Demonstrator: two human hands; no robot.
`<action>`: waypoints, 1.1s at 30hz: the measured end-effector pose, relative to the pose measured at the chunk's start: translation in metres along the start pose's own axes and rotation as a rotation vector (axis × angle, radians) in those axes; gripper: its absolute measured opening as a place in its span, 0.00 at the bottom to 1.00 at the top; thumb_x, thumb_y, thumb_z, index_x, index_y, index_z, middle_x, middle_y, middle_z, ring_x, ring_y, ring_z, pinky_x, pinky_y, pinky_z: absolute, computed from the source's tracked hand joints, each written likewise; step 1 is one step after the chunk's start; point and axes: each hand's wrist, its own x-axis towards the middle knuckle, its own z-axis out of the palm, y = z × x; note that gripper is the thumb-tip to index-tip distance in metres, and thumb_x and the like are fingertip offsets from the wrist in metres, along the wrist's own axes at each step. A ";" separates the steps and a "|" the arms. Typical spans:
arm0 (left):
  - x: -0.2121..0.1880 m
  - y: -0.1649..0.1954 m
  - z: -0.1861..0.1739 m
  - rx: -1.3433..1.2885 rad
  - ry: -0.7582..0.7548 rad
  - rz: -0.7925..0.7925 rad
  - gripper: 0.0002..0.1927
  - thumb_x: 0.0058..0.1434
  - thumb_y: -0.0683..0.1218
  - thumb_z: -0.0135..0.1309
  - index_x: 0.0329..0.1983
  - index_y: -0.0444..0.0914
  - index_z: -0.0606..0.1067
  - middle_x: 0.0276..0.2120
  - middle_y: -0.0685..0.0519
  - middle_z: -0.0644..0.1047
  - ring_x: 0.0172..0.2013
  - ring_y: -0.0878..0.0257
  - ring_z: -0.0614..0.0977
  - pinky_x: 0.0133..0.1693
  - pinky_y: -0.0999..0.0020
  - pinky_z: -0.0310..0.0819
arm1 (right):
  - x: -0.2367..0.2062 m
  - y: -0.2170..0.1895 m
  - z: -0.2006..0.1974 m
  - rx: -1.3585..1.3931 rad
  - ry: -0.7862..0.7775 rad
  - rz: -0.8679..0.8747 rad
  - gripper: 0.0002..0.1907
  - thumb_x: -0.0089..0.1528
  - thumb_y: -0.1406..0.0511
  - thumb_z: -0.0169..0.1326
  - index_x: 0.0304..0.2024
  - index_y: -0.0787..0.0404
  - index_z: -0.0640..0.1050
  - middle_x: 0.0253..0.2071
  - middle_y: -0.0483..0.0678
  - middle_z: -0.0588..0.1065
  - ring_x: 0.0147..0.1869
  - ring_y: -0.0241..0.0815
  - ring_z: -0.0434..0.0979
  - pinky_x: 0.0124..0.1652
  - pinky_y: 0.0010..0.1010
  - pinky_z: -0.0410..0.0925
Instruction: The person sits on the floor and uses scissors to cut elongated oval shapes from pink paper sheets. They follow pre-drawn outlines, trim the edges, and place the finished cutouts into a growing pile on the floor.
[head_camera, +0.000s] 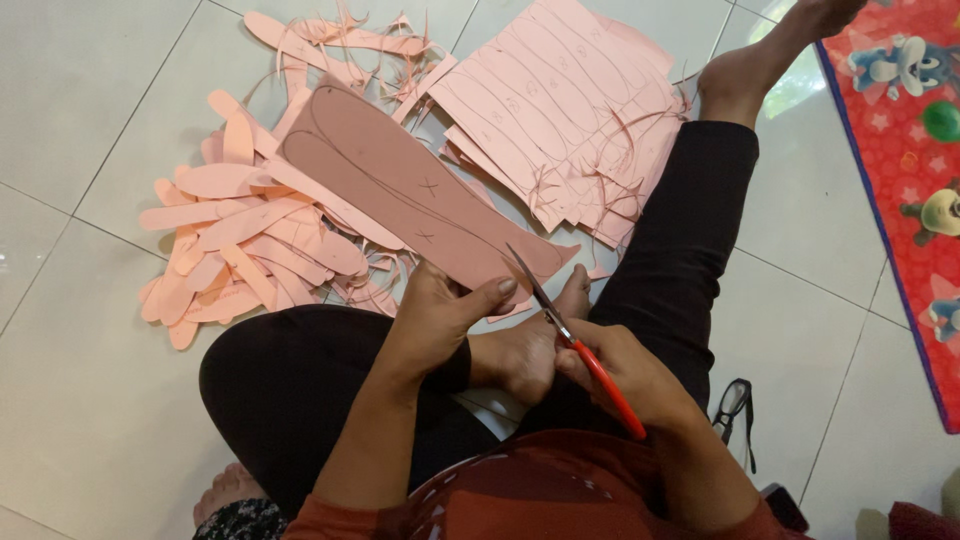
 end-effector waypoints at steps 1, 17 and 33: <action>0.000 0.001 -0.001 -0.004 -0.008 0.011 0.10 0.61 0.39 0.62 0.45 0.30 0.77 0.36 0.49 0.83 0.36 0.66 0.83 0.39 0.72 0.80 | 0.000 0.000 0.000 -0.010 0.003 0.024 0.19 0.64 0.54 0.53 0.38 0.65 0.77 0.20 0.45 0.70 0.25 0.34 0.66 0.26 0.29 0.65; 0.003 0.008 -0.005 -0.023 -0.060 0.004 0.21 0.62 0.40 0.62 0.54 0.30 0.68 0.38 0.49 0.79 0.37 0.66 0.82 0.37 0.72 0.81 | -0.002 0.006 0.000 -0.016 0.021 0.208 0.20 0.63 0.52 0.51 0.36 0.62 0.80 0.15 0.45 0.67 0.18 0.34 0.64 0.20 0.29 0.60; 0.000 -0.014 0.036 -0.040 0.184 0.288 0.29 0.69 0.37 0.53 0.71 0.34 0.58 0.48 0.47 0.78 0.44 0.68 0.80 0.42 0.76 0.77 | 0.003 -0.009 0.014 0.063 0.049 -0.010 0.24 0.69 0.48 0.39 0.34 0.60 0.73 0.17 0.42 0.66 0.20 0.33 0.65 0.22 0.26 0.62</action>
